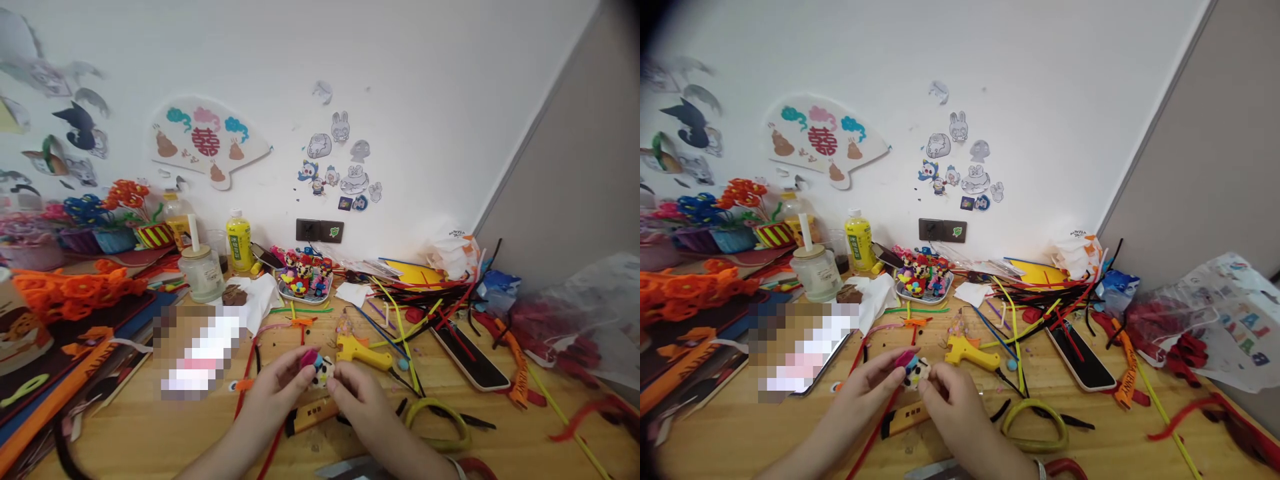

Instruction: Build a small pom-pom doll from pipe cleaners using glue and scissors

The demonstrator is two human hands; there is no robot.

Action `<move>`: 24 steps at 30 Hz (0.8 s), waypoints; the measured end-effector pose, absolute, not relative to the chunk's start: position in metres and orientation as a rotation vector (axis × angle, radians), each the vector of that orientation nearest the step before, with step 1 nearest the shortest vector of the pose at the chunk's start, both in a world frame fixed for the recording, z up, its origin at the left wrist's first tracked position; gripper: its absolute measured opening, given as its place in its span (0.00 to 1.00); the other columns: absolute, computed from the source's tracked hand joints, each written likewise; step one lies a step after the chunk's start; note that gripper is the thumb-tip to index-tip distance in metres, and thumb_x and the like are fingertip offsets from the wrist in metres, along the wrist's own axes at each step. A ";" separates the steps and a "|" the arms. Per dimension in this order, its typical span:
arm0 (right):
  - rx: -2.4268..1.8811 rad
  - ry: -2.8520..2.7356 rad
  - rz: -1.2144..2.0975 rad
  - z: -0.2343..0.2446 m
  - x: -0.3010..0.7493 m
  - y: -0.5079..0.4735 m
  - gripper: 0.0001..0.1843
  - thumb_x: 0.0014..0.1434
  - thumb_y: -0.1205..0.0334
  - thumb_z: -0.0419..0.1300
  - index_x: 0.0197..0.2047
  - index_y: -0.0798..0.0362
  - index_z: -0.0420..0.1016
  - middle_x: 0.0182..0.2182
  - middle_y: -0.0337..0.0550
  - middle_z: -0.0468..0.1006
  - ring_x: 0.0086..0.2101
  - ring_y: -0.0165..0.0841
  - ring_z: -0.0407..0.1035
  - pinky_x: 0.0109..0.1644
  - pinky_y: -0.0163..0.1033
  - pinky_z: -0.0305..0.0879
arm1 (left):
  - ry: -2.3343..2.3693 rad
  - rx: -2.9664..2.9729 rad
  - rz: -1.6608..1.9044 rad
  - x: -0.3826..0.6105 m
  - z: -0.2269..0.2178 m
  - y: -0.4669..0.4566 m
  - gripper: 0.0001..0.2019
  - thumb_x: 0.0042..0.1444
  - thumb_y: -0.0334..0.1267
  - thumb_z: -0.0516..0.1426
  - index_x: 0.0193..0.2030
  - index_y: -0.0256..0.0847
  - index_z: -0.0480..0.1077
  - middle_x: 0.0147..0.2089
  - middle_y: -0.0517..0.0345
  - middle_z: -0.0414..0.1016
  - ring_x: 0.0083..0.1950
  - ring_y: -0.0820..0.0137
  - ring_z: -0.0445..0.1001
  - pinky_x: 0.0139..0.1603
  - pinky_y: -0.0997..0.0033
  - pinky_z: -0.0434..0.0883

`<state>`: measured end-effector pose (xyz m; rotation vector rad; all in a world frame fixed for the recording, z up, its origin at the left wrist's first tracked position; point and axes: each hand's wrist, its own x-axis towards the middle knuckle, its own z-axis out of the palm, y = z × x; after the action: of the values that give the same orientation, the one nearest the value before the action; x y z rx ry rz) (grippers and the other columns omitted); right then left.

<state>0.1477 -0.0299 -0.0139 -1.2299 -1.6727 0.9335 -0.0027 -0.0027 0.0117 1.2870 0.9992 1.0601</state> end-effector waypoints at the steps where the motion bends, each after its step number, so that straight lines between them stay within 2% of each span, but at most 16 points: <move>1: -1.245 -1.689 0.910 -0.013 0.148 -0.030 0.11 0.56 0.60 0.49 0.23 0.53 0.58 0.19 0.32 0.56 0.23 0.27 0.53 0.26 0.31 0.49 | 1.007 1.293 1.055 -0.002 0.010 -0.003 0.16 0.41 0.42 0.62 0.39 0.40 0.74 0.42 0.54 0.79 0.45 0.62 0.73 0.47 0.68 0.69; 5: -1.352 -1.888 0.735 0.002 0.162 -0.028 0.11 0.59 0.57 0.49 0.29 0.54 0.66 0.22 0.35 0.65 0.25 0.28 0.59 0.28 0.32 0.51 | 1.017 1.263 1.045 -0.003 0.008 0.000 0.20 0.42 0.44 0.61 0.43 0.38 0.72 0.47 0.51 0.76 0.49 0.61 0.71 0.50 0.66 0.67; 7: -1.455 -2.063 0.601 0.012 0.174 -0.027 0.09 0.56 0.56 0.53 0.33 0.53 0.69 0.25 0.36 0.69 0.27 0.30 0.62 0.29 0.33 0.52 | 1.021 1.240 1.046 -0.003 0.008 0.001 0.22 0.43 0.46 0.60 0.45 0.38 0.71 0.49 0.50 0.75 0.50 0.61 0.70 0.51 0.64 0.66; 10: -1.562 -2.317 0.387 0.019 0.190 -0.024 0.11 0.50 0.56 0.60 0.36 0.52 0.70 0.32 0.40 0.73 0.33 0.34 0.66 0.34 0.34 0.55 | 1.048 1.217 1.044 -0.003 0.011 0.001 0.22 0.43 0.47 0.60 0.45 0.38 0.71 0.48 0.51 0.75 0.50 0.60 0.70 0.51 0.64 0.65; 12: -1.623 -2.447 0.268 0.016 0.194 -0.022 0.12 0.49 0.60 0.61 0.38 0.53 0.71 0.36 0.44 0.74 0.36 0.37 0.67 0.36 0.35 0.56 | 1.079 1.193 1.048 -0.003 0.013 0.001 0.21 0.44 0.47 0.60 0.44 0.38 0.72 0.46 0.51 0.76 0.50 0.60 0.70 0.50 0.65 0.65; 16: -1.696 -2.608 0.092 0.005 0.189 -0.018 0.09 0.49 0.69 0.58 0.36 0.56 0.72 0.36 0.48 0.74 0.37 0.39 0.68 0.35 0.36 0.57 | 1.128 1.139 1.053 -0.001 0.015 -0.002 0.19 0.46 0.46 0.58 0.44 0.38 0.73 0.40 0.52 0.78 0.45 0.61 0.71 0.44 0.68 0.67; 19: -1.692 -2.605 0.040 0.004 0.183 -0.018 0.10 0.50 0.74 0.54 0.36 0.57 0.72 0.36 0.48 0.75 0.37 0.39 0.68 0.35 0.36 0.58 | 1.140 1.123 1.058 -0.001 0.014 -0.003 0.21 0.46 0.46 0.58 0.45 0.38 0.72 0.37 0.53 0.77 0.39 0.63 0.72 0.36 0.70 0.68; 24: -1.863 -2.339 0.160 0.014 0.178 -0.018 0.08 0.54 0.70 0.53 0.39 0.56 0.68 0.36 0.49 0.75 0.38 0.41 0.69 0.36 0.38 0.59 | 1.085 1.156 1.066 -0.002 0.009 -0.001 0.20 0.47 0.46 0.57 0.46 0.38 0.70 0.38 0.55 0.75 0.37 0.66 0.70 0.33 0.73 0.67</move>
<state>0.1780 -0.0179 0.0141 -1.8631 -2.3395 0.1596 -0.0017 -0.0010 0.0089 1.1559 1.0853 1.0656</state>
